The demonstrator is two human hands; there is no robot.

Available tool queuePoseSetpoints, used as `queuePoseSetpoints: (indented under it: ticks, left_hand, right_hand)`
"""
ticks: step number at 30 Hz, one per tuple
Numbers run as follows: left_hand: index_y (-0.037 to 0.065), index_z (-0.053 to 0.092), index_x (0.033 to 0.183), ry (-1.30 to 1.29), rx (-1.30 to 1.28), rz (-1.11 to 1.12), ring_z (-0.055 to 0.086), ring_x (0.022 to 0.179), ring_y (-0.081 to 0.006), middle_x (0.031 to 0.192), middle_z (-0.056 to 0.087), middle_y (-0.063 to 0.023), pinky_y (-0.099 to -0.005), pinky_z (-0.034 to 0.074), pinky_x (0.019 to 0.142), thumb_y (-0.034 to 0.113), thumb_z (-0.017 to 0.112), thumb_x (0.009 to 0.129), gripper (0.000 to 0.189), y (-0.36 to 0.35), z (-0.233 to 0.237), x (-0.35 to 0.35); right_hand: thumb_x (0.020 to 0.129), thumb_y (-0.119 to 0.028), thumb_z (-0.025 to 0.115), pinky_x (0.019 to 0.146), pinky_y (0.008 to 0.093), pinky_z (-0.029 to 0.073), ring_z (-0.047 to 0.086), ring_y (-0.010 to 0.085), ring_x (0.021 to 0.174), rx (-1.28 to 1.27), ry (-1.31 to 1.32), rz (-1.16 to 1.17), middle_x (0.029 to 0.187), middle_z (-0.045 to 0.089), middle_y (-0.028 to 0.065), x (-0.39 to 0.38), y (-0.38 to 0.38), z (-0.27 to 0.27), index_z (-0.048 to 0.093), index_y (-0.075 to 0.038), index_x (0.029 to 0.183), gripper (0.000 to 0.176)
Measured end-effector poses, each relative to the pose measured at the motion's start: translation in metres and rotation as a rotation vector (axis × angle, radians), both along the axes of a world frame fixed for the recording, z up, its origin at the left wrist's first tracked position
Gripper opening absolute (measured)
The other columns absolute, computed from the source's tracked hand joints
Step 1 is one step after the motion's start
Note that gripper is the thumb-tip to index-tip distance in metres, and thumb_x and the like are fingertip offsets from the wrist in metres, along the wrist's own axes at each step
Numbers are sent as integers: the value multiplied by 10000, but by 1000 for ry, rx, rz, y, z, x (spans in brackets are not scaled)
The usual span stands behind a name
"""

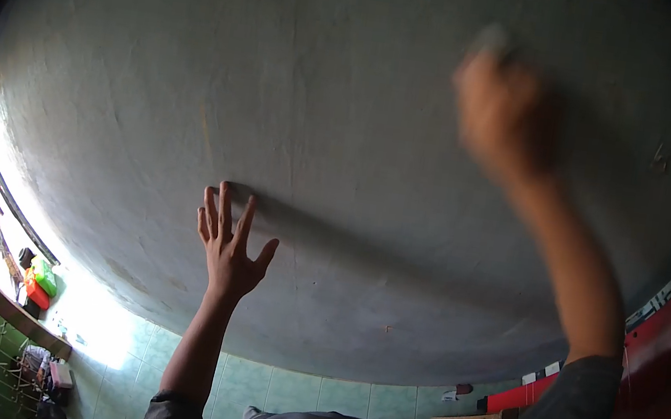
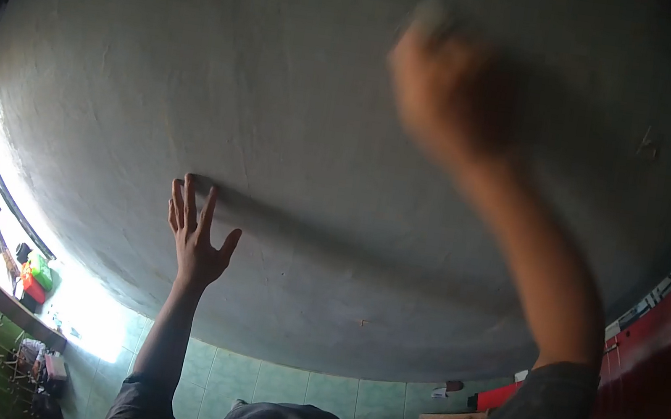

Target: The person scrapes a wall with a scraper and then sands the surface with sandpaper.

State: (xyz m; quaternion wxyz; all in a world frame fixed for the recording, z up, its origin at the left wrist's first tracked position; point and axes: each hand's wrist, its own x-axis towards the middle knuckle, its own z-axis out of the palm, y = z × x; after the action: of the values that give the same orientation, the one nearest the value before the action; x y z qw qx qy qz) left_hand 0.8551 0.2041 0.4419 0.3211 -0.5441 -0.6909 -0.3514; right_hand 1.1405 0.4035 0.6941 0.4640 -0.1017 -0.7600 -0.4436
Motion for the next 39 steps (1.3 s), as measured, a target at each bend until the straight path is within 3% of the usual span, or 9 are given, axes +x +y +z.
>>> queuePoseSetpoints:
  ticks: [5, 13, 18, 20, 22, 25, 33, 36, 39]
  left_hand:
    - [196, 397, 1531, -42, 47, -22, 105, 1532, -456, 1663, 164, -211, -652, 125, 1181, 274, 819, 773, 871, 4, 5, 6]
    - [187, 340, 1562, -3, 47, -57, 30, 1539, -456, 1669, 113, -226, -651, 39, 1196, 283, 802, 792, 903, 8, -8, -4]
    - [175, 331, 1565, 119, 181, -60, 43, 1531, -477, 1656, 133, -255, -688, 16, 1176, 394, 729, 847, 849, 24, -25, -23]
    - [171, 356, 1554, 156, 260, -27, 73, 1522, -495, 1645, 165, -264, -698, 9, 1170, 538, 611, 902, 790, 38, -32, -26]
    - [175, 369, 1550, 169, 308, -7, 98, 1517, -499, 1641, 181, -264, -703, 15, 1168, 585, 564, 915, 780, 45, -37, -27]
    - [187, 376, 1553, 226, 373, 50, 152, 1507, -500, 1629, 221, -267, -704, 35, 1168, 650, 487, 934, 781, 53, -39, -33]
    - [189, 400, 1549, 229, 418, 27, 174, 1503, -498, 1618, 257, -263, -679, 52, 1180, 611, 517, 929, 759, 52, -38, -30]
    - [181, 397, 1551, 237, 418, 35, 172, 1503, -498, 1618, 257, -264, -680, 49, 1179, 596, 519, 931, 756, 54, -38, -32]
    - [158, 407, 1540, 240, 428, 33, 189, 1497, -502, 1612, 267, -271, -682, 61, 1176, 584, 507, 944, 740, 53, -36, -32]
  right_hand:
    - [1030, -216, 504, 661, 434, 482, 636, 331, 718, -115, 631, -42, 806, 663, 218, 66, 66, 139, 610, 31, 878, 309]
    - [841, -109, 646, 533, 316, 343, 462, 153, 590, -134, -440, 61, 573, 430, 17, 7, -33, -231, 497, -109, 625, 262]
    - [954, -193, 636, 481, 372, 423, 553, 215, 572, 13, 115, -39, 634, 572, 78, 31, 0, -61, 595, -79, 780, 212]
    - [993, -266, 579, 534, 408, 493, 653, 319, 607, -348, 517, -102, 682, 660, 171, 50, 4, 49, 611, -53, 835, 267]
    - [1040, -314, 510, 581, 394, 434, 508, 246, 565, -173, 803, -88, 607, 539, 136, 90, 40, 129, 530, -46, 740, 402]
    - [1039, -294, 510, 591, 397, 438, 501, 248, 563, -373, 932, -212, 617, 553, 133, 110, 39, 139, 550, -43, 765, 374]
    - [840, -145, 734, 638, 380, 478, 543, 205, 675, -463, 73, -61, 699, 548, 21, 2, -61, -307, 543, -89, 726, 230]
    - [829, -158, 748, 590, 397, 454, 548, 233, 662, -458, 194, -126, 696, 551, 56, 23, -46, -298, 543, -84, 741, 235]
    - [864, -123, 667, 520, 419, 382, 543, 286, 621, -199, 499, -167, 684, 554, 89, 58, 8, -141, 556, -65, 795, 142]
